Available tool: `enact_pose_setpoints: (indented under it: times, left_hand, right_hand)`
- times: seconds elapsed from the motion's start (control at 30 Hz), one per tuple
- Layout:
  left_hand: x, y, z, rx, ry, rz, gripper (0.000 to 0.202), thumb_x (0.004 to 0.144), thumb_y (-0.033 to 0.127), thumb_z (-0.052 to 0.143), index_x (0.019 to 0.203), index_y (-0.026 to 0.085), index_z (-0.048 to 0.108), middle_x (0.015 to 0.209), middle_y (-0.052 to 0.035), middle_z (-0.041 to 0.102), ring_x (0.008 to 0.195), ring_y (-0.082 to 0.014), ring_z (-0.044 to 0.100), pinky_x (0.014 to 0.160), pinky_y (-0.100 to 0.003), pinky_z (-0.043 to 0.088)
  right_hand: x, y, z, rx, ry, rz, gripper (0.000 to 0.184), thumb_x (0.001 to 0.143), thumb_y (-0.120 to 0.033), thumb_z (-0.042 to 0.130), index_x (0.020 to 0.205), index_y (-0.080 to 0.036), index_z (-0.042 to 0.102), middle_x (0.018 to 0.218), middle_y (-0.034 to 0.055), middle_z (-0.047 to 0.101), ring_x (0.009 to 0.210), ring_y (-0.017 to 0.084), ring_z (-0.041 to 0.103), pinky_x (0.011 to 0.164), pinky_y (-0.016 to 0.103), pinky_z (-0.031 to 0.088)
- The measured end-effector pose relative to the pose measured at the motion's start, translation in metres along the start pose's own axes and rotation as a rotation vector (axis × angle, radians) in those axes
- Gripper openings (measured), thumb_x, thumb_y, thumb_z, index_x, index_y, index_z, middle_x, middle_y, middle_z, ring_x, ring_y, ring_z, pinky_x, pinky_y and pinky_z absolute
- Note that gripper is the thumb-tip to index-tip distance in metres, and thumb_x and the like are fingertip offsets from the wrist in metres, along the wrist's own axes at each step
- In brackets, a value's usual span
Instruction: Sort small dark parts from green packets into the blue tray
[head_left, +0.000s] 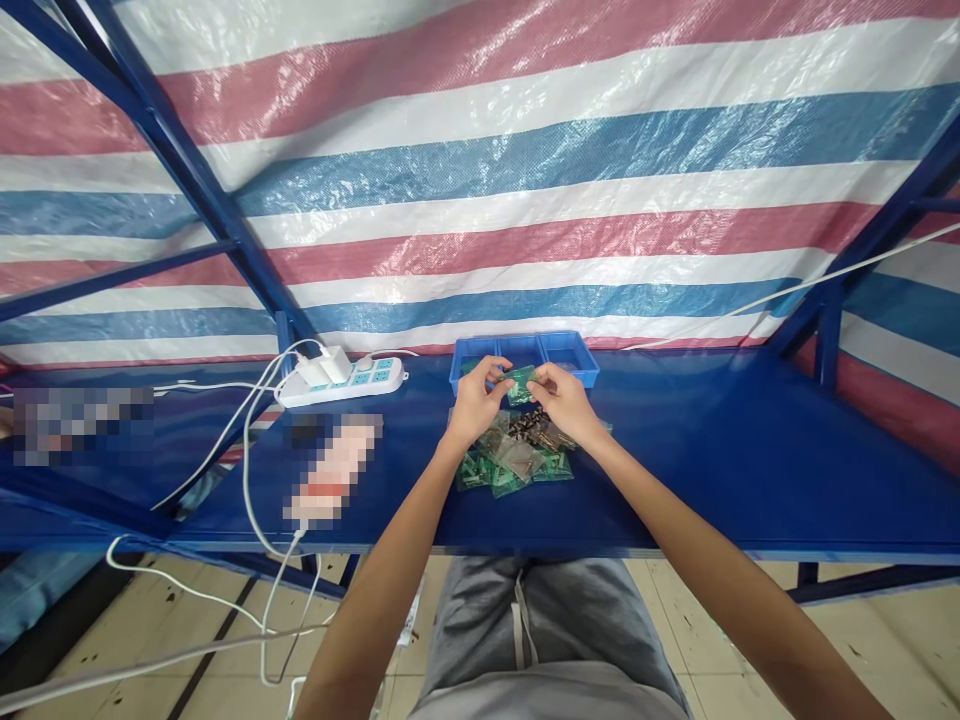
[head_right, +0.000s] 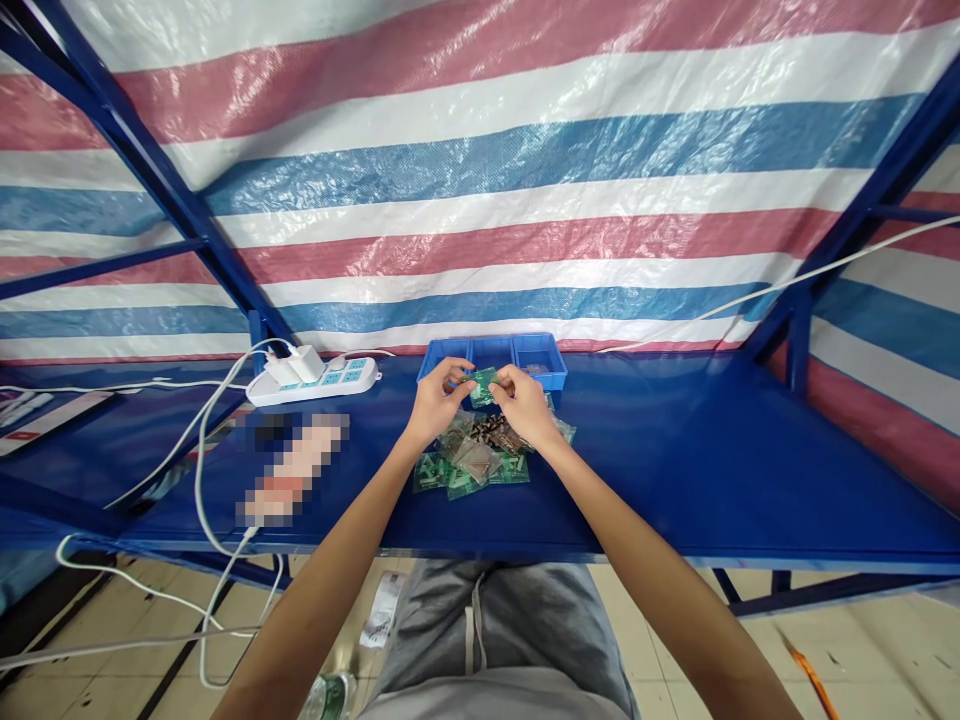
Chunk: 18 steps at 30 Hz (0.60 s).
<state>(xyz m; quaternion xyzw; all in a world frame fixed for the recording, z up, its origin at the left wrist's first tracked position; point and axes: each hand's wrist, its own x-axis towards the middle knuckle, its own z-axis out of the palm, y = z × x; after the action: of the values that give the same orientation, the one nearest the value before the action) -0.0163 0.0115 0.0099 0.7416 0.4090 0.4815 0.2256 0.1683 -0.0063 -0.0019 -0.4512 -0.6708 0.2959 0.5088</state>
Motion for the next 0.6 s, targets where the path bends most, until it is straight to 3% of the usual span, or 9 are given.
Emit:
enact_pose_setpoints:
  times: [0.1, 0.27, 0.43, 0.5, 0.6]
  left_hand:
    - [0.001, 0.0, -0.001, -0.071, 0.007, -0.016, 0.016, 0.088, 0.028, 0.065, 0.103, 0.022, 0.064, 0.076, 0.0009, 0.056, 0.068, -0.0125, 0.053, 0.058, -0.023, 0.039]
    - [0.001, 0.005, -0.005, -0.11, -0.032, 0.02, 0.01, 0.09, 0.029, 0.062, 0.087, 0.019, 0.062, 0.071, 0.0014, 0.052, 0.062, -0.0109, 0.046, 0.056, -0.023, 0.034]
    - [-0.001, 0.01, -0.006, -0.027, -0.071, 0.08, 0.017, 0.094, 0.028, 0.055, 0.081, 0.019, 0.061, 0.079, -0.0018, 0.06, 0.067, -0.0124, 0.051, 0.06, -0.025, 0.039]
    - [-0.001, 0.011, -0.006, 0.036, -0.086, 0.095, 0.018, 0.095, 0.031, 0.054, 0.083, 0.02, 0.063, 0.084, -0.0031, 0.063, 0.071, -0.0134, 0.054, 0.062, -0.026, 0.042]
    - [-0.001, 0.01, -0.005, 0.052, -0.07, 0.052, 0.018, 0.094, 0.036, 0.057, 0.103, 0.022, 0.064, 0.085, -0.0024, 0.064, 0.071, -0.0138, 0.057, 0.057, -0.024, 0.043]
  right_hand:
    - [0.0, 0.001, 0.0, -0.009, -0.005, 0.006, 0.023, 0.087, -0.042, 0.057, 0.079, -0.024, 0.046, 0.07, -0.0017, 0.052, 0.064, 0.018, 0.054, 0.067, 0.033, 0.047]
    - [-0.001, -0.003, 0.0, 0.046, -0.034, 0.034, 0.024, 0.088, -0.046, 0.057, 0.082, -0.023, 0.051, 0.074, -0.0003, 0.056, 0.072, 0.022, 0.064, 0.062, 0.032, 0.048]
    - [-0.002, -0.006, 0.001, 0.09, -0.026, 0.056, 0.025, 0.087, -0.046, 0.058, 0.082, -0.023, 0.054, 0.073, 0.0002, 0.058, 0.071, 0.022, 0.067, 0.06, 0.032, 0.048]
    - [-0.002, -0.006, 0.001, 0.082, -0.015, 0.043, 0.025, 0.088, -0.047, 0.057, 0.081, -0.023, 0.055, 0.072, 0.0006, 0.058, 0.07, 0.022, 0.066, 0.06, 0.032, 0.048]
    - [-0.002, -0.007, 0.0, 0.071, 0.015, 0.034, 0.025, 0.088, -0.047, 0.057, 0.082, -0.022, 0.056, 0.071, 0.0014, 0.058, 0.069, 0.022, 0.065, 0.06, 0.032, 0.048]
